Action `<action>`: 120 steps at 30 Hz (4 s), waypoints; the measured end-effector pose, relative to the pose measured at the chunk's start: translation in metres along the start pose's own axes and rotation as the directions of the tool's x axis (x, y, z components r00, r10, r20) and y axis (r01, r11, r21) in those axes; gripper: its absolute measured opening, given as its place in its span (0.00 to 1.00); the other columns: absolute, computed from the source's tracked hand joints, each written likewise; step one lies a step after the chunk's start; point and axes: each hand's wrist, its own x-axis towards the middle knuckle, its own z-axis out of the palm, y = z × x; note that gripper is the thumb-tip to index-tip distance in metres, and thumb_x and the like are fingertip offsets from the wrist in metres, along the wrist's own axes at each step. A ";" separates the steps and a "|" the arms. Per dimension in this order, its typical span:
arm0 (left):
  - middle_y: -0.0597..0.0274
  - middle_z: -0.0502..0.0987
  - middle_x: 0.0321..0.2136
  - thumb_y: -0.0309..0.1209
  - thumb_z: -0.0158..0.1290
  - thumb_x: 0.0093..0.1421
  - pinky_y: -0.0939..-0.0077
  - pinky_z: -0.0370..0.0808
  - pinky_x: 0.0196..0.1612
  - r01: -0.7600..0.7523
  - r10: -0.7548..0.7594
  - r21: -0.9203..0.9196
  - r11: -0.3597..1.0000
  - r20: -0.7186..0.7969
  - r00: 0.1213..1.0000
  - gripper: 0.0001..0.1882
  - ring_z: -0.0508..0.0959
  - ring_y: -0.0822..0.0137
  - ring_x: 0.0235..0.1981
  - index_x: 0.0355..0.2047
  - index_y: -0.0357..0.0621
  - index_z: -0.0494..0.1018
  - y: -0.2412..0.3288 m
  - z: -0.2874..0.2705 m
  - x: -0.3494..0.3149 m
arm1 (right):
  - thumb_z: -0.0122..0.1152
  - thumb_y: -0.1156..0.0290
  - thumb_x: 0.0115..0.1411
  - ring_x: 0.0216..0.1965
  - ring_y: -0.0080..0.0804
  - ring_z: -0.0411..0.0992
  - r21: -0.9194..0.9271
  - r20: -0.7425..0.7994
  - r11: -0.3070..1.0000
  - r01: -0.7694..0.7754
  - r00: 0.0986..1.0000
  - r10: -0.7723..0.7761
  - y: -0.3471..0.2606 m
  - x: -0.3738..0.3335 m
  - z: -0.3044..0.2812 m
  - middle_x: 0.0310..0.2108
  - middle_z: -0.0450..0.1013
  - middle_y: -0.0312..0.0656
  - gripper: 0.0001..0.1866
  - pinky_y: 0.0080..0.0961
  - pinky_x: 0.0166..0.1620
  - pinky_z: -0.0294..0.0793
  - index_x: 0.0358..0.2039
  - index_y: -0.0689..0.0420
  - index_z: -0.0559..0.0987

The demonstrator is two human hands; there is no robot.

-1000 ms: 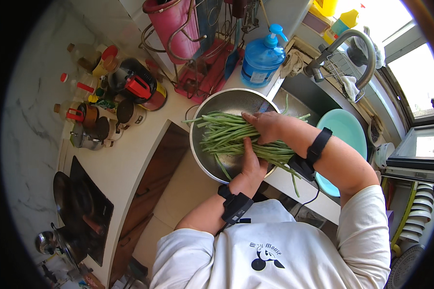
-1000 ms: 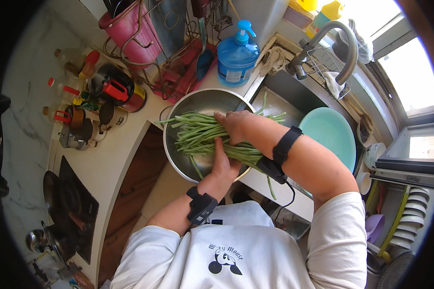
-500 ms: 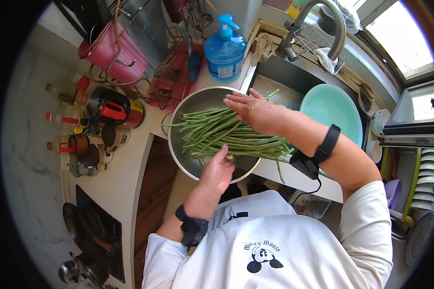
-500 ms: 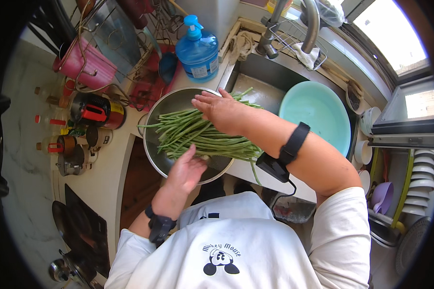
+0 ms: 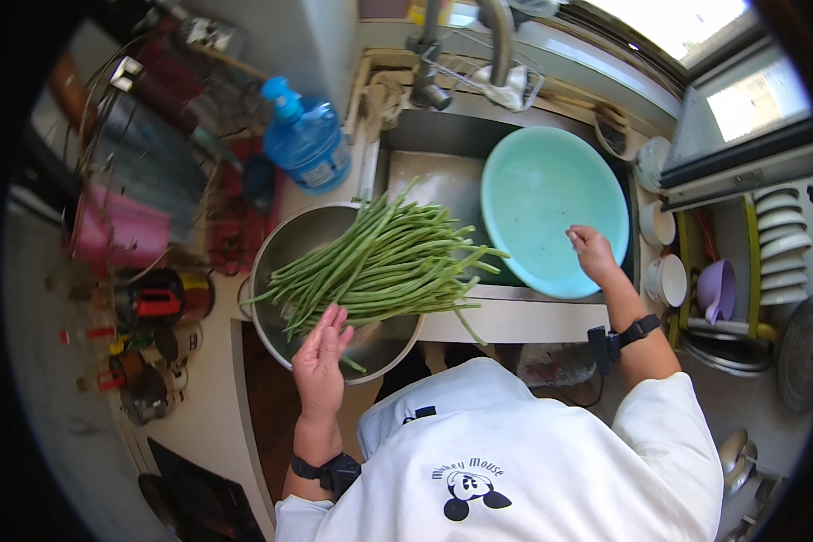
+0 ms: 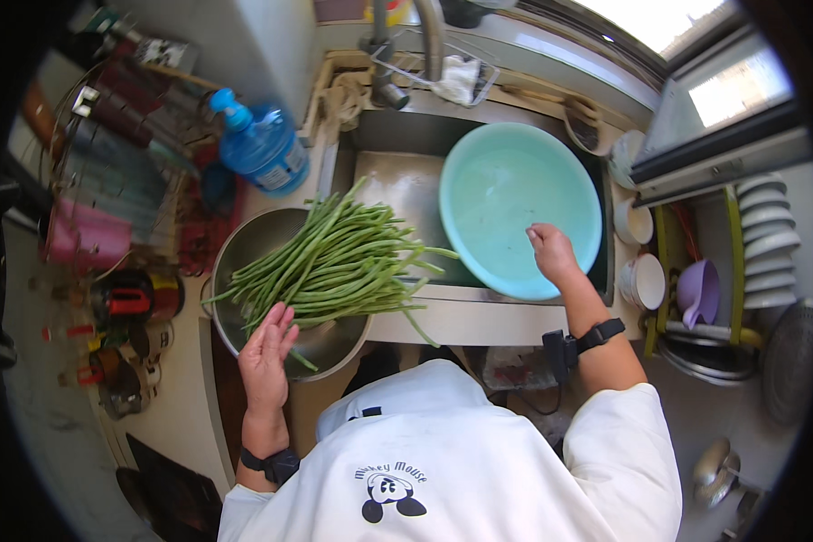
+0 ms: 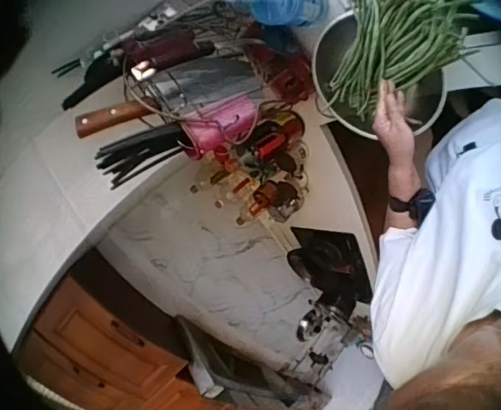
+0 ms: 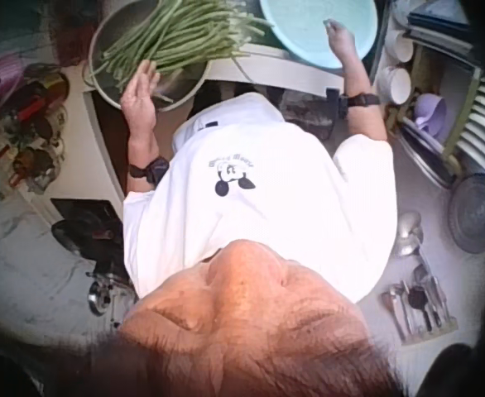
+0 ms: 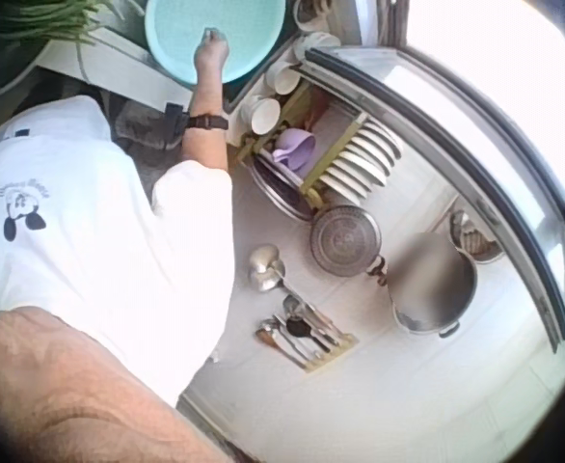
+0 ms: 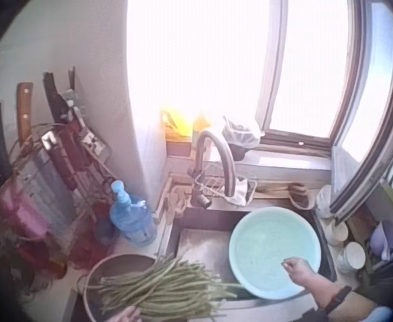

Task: The person chops raw meat on a wooden cutting board using a cleaver, then washes green beans in a bowl and transfers them to a colander. They unwrap and trim green onions, discarding the roots into a trash bin.

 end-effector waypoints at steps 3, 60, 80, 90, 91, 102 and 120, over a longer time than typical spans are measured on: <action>0.51 0.78 0.46 0.25 0.51 0.66 0.74 0.76 0.51 -0.084 0.088 0.193 0.978 -0.017 0.996 0.13 0.78 0.66 0.47 0.48 0.30 0.74 -0.005 -0.004 0.008 | 0.60 0.68 0.62 0.33 0.29 0.75 0.288 0.128 0.878 -0.383 0.924 0.361 0.055 -0.025 0.015 0.33 0.79 0.42 0.12 0.28 0.40 0.74 0.38 0.64 0.81; 0.53 0.76 0.42 0.16 0.48 0.54 0.63 0.78 0.47 0.408 -0.529 -0.362 0.838 -0.355 0.771 0.19 0.79 0.57 0.41 0.49 0.30 0.70 -0.072 -0.074 0.003 | 0.52 0.72 0.60 0.58 0.55 0.65 0.009 0.954 0.894 0.448 0.264 -0.142 -0.152 0.103 0.268 0.68 0.46 0.50 0.33 0.43 0.59 0.67 0.66 0.41 0.60; 0.50 0.76 0.48 0.25 0.50 0.62 0.57 0.77 0.51 0.346 -0.549 -0.576 0.741 -0.222 0.806 0.18 0.78 0.55 0.47 0.53 0.33 0.68 -0.076 -0.045 0.013 | 0.60 0.73 0.60 0.43 0.32 0.74 0.378 0.628 0.912 0.160 0.680 -0.380 -0.142 0.153 0.181 0.45 0.77 0.43 0.17 0.30 0.47 0.74 0.50 0.59 0.77; 0.55 0.75 0.47 0.32 0.55 0.63 0.56 0.81 0.44 0.297 -0.440 -0.491 0.819 -0.205 0.874 0.21 0.79 0.61 0.45 0.54 0.44 0.66 -0.049 -0.042 0.007 | 0.59 0.84 0.58 0.36 0.25 0.75 0.527 0.033 0.796 0.297 0.929 -0.368 -0.149 0.063 -0.002 0.34 0.74 0.39 0.05 0.21 0.40 0.75 0.35 0.62 0.76; 0.55 0.74 0.49 0.32 0.55 0.63 0.55 0.80 0.45 0.297 -0.427 -0.471 0.831 -0.196 0.883 0.22 0.78 0.60 0.46 0.56 0.44 0.65 -0.049 -0.044 0.008 | 0.59 0.85 0.57 0.36 0.26 0.75 0.478 -0.015 0.790 0.384 0.903 -0.430 -0.164 0.048 -0.012 0.34 0.74 0.40 0.06 0.22 0.40 0.75 0.34 0.62 0.76; 0.51 0.74 0.48 0.21 0.48 0.59 0.57 0.83 0.41 0.295 -0.413 -0.473 0.831 -0.168 0.895 0.24 0.79 0.55 0.44 0.57 0.41 0.63 -0.077 -0.062 0.021 | 0.61 0.86 0.47 0.37 0.47 0.76 0.196 0.210 0.539 0.819 0.502 -0.839 -0.286 -0.062 0.059 0.42 0.75 0.44 0.12 0.32 0.38 0.78 0.33 0.57 0.79; 0.59 0.74 0.49 0.23 0.55 0.60 0.57 0.78 0.49 0.436 -0.461 -0.508 0.743 0.085 0.883 0.21 0.76 0.61 0.49 0.54 0.44 0.68 -0.107 0.001 -0.025 | 0.55 0.84 0.56 0.46 0.36 0.75 0.605 0.695 0.464 -0.647 0.713 0.088 -0.195 -0.086 0.142 0.47 0.73 0.43 0.25 0.33 0.49 0.78 0.56 0.60 0.67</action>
